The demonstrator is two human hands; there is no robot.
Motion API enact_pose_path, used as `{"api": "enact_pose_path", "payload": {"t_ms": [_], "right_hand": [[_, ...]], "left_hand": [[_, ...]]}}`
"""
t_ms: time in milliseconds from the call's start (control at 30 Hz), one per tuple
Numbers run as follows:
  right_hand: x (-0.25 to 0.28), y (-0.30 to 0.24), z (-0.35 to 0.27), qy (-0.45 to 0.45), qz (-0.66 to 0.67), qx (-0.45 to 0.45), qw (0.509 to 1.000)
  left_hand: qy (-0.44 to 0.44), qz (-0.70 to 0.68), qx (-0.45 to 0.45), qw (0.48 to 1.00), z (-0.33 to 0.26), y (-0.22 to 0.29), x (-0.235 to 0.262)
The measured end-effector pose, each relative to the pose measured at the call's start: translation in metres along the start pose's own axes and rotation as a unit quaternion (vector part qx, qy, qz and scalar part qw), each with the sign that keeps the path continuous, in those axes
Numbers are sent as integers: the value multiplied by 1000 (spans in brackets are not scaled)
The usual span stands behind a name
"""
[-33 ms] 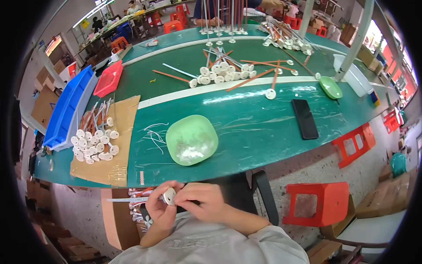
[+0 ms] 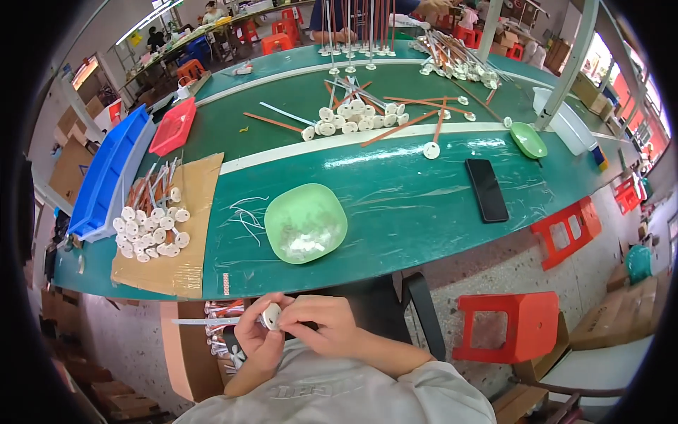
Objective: Assembling LED light strips into plastic bases and securing them by hand.
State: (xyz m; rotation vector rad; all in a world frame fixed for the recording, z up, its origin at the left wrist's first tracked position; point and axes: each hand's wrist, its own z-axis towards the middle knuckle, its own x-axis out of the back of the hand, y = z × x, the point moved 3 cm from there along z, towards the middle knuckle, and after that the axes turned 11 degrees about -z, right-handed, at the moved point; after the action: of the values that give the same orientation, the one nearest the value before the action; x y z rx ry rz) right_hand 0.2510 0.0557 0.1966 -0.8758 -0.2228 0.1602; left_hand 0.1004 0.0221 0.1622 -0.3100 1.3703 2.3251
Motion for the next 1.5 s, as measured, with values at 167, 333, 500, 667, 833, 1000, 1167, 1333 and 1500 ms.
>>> {"api": "enact_pose_path", "payload": {"t_ms": [167, 333, 500, 667, 833, 1000, 1167, 1333, 1500], "right_hand": [[-1, -9, -14, -17, -23, 6, 1000], [1, -10, -19, 19, -19, -15, 1000], [1, -12, -28, 19, -20, -17, 999], [-2, -15, -37, 10, -21, -25, 999], [-5, -17, -35, -1, -23, -6, 1000], [0, -17, -30, 1, -39, 10, 999], [-3, -4, -32, 2, 10, 41, 999], [-5, -2, -34, 5, -2, 22, 1000], [-5, 2, -35, 3, -5, 19, 1000]], "left_hand": [[47, 6, 27, 999, -21, -3, -6], [32, -38, -29, 998, -23, -6, -11], [18, -36, -15, 999, -27, -9, -9], [40, -12, 4, 999, -33, 0, -13], [34, -69, 17, 997, -37, 1, -8], [13, -130, 44, 990, -32, 7, -14], [-6, -204, 31, 978, -31, -2, -12], [-12, -167, 24, 986, -36, -7, 0], [-50, -134, 25, 989, -36, -8, 1]]}}
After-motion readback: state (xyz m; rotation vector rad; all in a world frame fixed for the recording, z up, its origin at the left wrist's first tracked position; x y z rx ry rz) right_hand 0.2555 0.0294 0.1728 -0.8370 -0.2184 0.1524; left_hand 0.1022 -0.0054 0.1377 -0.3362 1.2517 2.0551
